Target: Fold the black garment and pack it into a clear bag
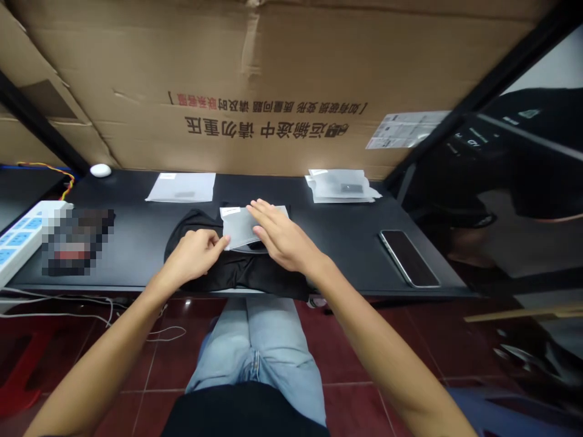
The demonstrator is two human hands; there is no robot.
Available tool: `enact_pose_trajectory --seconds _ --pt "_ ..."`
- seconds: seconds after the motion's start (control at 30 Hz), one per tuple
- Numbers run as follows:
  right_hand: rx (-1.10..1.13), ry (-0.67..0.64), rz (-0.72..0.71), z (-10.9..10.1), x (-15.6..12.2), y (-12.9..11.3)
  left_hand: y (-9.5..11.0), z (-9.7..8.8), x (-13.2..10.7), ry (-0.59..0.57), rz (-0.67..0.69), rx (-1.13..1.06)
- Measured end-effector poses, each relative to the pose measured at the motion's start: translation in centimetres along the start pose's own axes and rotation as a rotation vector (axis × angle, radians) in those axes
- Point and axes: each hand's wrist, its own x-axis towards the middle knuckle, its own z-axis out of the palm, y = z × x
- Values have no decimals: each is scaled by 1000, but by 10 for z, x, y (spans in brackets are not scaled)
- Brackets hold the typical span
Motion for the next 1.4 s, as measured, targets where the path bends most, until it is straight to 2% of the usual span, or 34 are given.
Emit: enact_pose_trajectory --seconds 0.1,0.17,0.3,0.43,0.57,0.7,0.83,1.0,1.2,1.4 --pt "22 -172 24 21 7 11 -5 0 2 -117 -5 -71" --pt "15 -233 28 33 5 17 -8 0 4 -154 -2 -102" --pt "6 -274 21 46 0 24 -15 0 10 -217 3 -109" --pt "25 -293 6 42 0 28 -20 -1 12 -274 -3 -169" --pt "59 -199 -27 33 1 24 -21 -2 11 -281 16 -234" --pt "80 -37 -201 32 2 8 -16 -1 10 -263 44 -337" --pt "-113 76 -366 39 5 -7 -10 2 8 -281 65 -486" --pt "-386 200 -502 43 8 -13 -1 5 3 -252 77 -638" --pt "-434 261 -556 40 9 -13 5 4 1 -224 88 -697" --pt "-430 268 -564 40 6 -9 2 3 0 -191 116 -680"
